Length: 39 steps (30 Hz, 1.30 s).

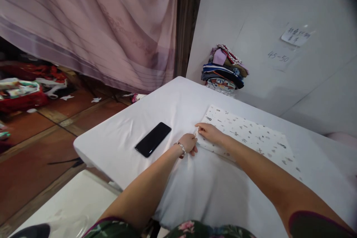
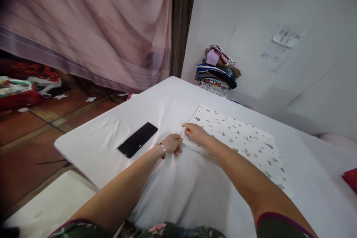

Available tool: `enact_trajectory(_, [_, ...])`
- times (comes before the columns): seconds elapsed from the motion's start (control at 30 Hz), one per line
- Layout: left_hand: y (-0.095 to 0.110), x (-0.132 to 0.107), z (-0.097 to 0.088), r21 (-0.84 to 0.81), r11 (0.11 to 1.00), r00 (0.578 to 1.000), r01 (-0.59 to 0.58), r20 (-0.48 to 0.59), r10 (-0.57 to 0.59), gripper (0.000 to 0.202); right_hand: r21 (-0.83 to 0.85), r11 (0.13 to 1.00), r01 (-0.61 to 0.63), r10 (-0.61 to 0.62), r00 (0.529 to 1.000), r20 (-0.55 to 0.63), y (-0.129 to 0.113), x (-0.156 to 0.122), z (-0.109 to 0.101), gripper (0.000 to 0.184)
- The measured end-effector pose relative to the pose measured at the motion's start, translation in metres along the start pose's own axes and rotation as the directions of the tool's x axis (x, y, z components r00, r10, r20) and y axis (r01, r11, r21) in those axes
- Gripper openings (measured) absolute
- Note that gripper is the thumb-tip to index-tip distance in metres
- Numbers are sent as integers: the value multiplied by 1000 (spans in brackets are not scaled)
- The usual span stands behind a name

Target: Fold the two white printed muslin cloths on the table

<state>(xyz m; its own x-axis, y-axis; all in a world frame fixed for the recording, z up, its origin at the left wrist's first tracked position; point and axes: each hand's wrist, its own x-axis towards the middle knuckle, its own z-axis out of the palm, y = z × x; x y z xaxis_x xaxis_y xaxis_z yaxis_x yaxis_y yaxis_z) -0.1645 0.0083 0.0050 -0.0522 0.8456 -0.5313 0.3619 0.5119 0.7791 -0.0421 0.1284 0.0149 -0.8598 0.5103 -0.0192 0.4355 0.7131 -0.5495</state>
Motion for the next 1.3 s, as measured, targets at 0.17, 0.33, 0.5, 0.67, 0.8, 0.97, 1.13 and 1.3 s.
enact_trajectory(0.17, [-1,0,0,-1,1000,1000,31,4,-31,30,-120,977,-175,144,963,-229,20,2,-11,27])
enact_trajectory(0.33, [-3,1,0,-20,999,1000,-29,-8,29,30,-208,923,-324,269,929,-255,44,14,-28,35])
enact_trajectory(0.5, [-1,-1,-1,-8,998,997,-70,-45,70,32,-305,905,-296,272,955,-118,56,34,-39,40])
enact_trajectory(0.67, [1,-4,-1,-42,998,999,-39,-32,38,29,-408,885,-226,243,970,-11,56,51,-48,27])
enact_trajectory(0.8, [-2,0,1,-85,995,999,-48,-24,46,28,-440,870,-220,237,971,-17,53,56,-49,19])
enact_trajectory(0.97, [-7,4,3,-112,993,999,-41,-22,38,29,-442,862,-248,238,968,-78,51,57,-41,21])
enact_trajectory(1.13, [-9,4,2,-92,995,999,-33,-15,32,34,-425,879,-215,222,975,-35,51,60,-43,29])
enact_trajectory(1.3, [-8,3,1,-54,998,1000,-18,-19,17,39,-398,906,-141,192,977,89,43,59,-52,34])
